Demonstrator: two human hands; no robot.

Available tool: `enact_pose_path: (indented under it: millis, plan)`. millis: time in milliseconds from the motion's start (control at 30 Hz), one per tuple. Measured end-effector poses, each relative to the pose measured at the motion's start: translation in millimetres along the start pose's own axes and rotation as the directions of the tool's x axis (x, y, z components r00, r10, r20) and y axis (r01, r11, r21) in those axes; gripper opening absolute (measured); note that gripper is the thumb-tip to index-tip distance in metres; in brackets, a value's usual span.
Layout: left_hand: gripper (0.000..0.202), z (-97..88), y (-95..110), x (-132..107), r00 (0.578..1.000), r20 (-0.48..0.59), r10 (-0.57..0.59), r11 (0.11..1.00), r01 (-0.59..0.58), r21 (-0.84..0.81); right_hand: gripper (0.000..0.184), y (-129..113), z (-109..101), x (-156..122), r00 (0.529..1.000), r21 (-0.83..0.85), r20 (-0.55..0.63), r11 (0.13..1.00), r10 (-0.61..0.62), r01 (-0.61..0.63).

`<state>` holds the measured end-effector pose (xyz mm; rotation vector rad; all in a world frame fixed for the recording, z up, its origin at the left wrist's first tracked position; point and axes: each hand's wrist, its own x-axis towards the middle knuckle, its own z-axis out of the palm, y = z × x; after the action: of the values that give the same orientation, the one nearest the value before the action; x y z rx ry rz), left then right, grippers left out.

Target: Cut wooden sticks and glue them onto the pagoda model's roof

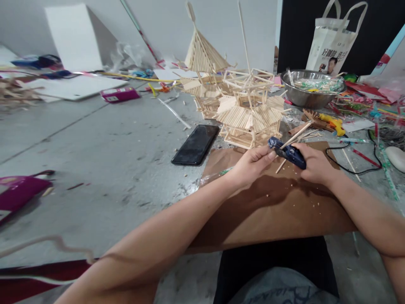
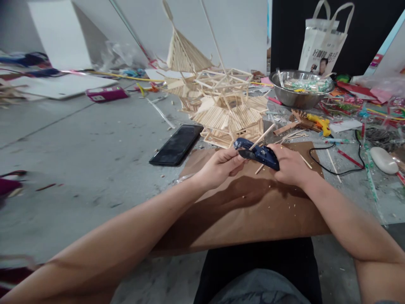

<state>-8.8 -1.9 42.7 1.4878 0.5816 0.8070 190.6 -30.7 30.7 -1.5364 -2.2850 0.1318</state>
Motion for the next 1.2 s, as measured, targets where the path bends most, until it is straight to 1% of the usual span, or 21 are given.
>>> enact_pose_path:
  millis: [133, 333, 567, 733, 800, 900, 1000, 1100, 1200]
  plan:
    - [0.037, -2.6, 2.5, -0.2, 0.994, 0.091, -0.065, 0.990, 0.076, -0.115, 0.056, 1.6, -2.1, -0.3, 0.999, -0.007, -0.012, 0.999, -0.053, 0.053]
    - [0.041, -5.9, 1.3, -0.1, 0.968, 0.227, -0.110, 0.974, 0.150, -0.168, 0.051, -1.0, -4.6, -0.5, 0.993, -0.012, -0.033, 0.994, -0.110, 0.109]
    - [0.041, -5.9, 3.7, -1.2, 0.962, 0.239, -0.134, 0.975, 0.171, -0.141, 0.045, -4.4, -6.2, -1.1, 0.994, -0.042, -0.044, 0.995, -0.096, 0.094]
    - [0.036, -9.1, 1.5, -1.3, 0.955, 0.275, -0.113, 0.976, 0.158, -0.148, 0.043, -1.4, -4.7, -1.6, 0.992, -0.047, -0.048, 0.992, -0.119, 0.116]
    - [0.036, -8.9, 1.3, -1.6, 0.956, 0.274, -0.108, 0.978, 0.152, -0.144, 0.045, -0.3, -4.2, -2.1, 0.991, -0.046, -0.042, 0.991, -0.126, 0.124]
    - [0.039, -7.0, 2.3, -2.1, 0.965, 0.239, -0.111, 0.979, 0.147, -0.140, 0.047, -1.1, -4.3, -3.0, 0.993, -0.036, -0.032, 0.993, -0.114, 0.113]
    - [0.041, -4.6, 3.3, -2.0, 0.974, 0.191, -0.120, 0.978, 0.149, -0.148, 0.044, -4.6, -4.9, -3.3, 0.998, -0.025, -0.020, 0.998, -0.059, 0.059]
    - [0.040, -2.9, 3.1, -0.9, 0.985, 0.131, -0.110, 0.980, 0.130, -0.153, 0.042, -7.3, -4.8, -1.8, 1.000, -0.032, -0.016, 0.999, 0.013, -0.014]
    - [0.038, -2.3, 1.9, 0.2, 0.993, 0.083, -0.079, 0.986, 0.090, -0.140, 0.047, -6.8, -3.9, 0.6, 1.000, -0.038, -0.009, 0.999, 0.014, -0.014]
